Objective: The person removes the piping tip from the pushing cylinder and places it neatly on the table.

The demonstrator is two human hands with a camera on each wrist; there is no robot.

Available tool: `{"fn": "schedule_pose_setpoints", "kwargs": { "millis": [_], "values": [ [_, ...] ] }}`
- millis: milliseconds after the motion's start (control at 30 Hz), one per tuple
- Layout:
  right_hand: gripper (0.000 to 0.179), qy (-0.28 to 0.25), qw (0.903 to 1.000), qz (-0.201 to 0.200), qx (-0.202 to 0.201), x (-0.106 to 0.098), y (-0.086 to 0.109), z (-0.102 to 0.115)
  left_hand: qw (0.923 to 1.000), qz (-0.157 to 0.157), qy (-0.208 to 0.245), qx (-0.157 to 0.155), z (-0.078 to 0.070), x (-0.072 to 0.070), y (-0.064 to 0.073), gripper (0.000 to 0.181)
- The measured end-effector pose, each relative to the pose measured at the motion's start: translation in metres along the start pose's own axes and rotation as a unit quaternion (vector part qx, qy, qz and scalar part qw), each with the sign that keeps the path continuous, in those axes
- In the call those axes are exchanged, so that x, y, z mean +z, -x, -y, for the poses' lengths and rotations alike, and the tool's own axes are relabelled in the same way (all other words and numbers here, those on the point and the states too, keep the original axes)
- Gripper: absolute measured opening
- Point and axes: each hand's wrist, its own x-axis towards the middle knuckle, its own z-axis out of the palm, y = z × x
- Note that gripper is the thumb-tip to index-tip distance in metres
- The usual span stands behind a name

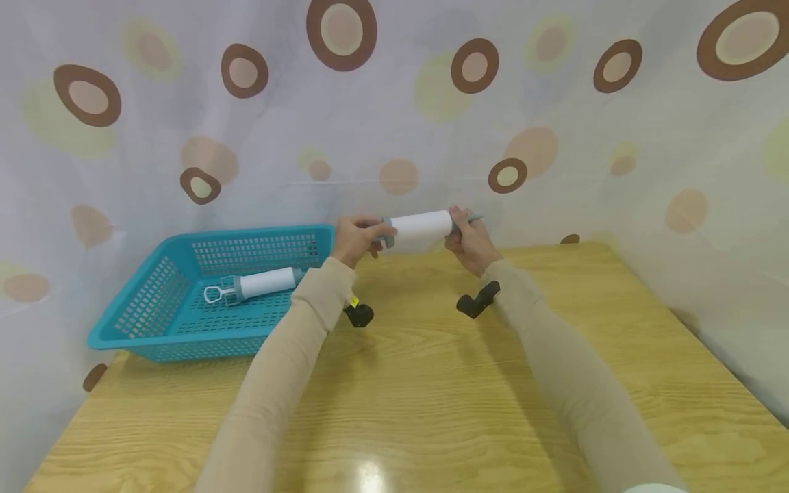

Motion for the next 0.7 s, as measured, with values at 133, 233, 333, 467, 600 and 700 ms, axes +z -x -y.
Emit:
{"fn": "schedule_pose_setpoints", "kwargs": {
  "millis": [133,233,333,467,600,700],
  "values": [
    [0.021,0.035,0.9978,0.005,-0.056,0.0031,-0.0003,0.0057,0.9985,0.007,0.054,0.003,0.0004,0.0011,-0.0013,0.017],
    [0.022,0.039,0.9959,0.008,-0.081,0.0043,-0.0004,0.0098,0.9971,0.015,0.074,0.011,-0.0005,0.001,-0.0024,0.021],
    [0.024,-0.002,0.9978,0.007,-0.065,0.0052,0.0007,0.0111,0.997,0.022,0.073,0.013,-0.0017,0.0002,-0.0034,0.017],
    [0.028,-0.067,0.9975,-0.022,0.002,0.0078,0.0034,0.0097,0.9974,0.039,0.06,0.003,-0.0015,-0.0013,-0.003,0.013],
    [0.037,-0.071,0.9947,-0.058,0.046,0.0076,0.0046,0.009,0.9977,0.061,0.028,0.001,-0.0014,-0.0013,-0.0014,0.036],
    [0.038,-0.044,0.9946,-0.079,0.05,0.0055,0.0047,0.0103,0.9974,0.071,0.003,0.01,-0.0021,0.0004,-0.0005,0.041]
  ]
}}
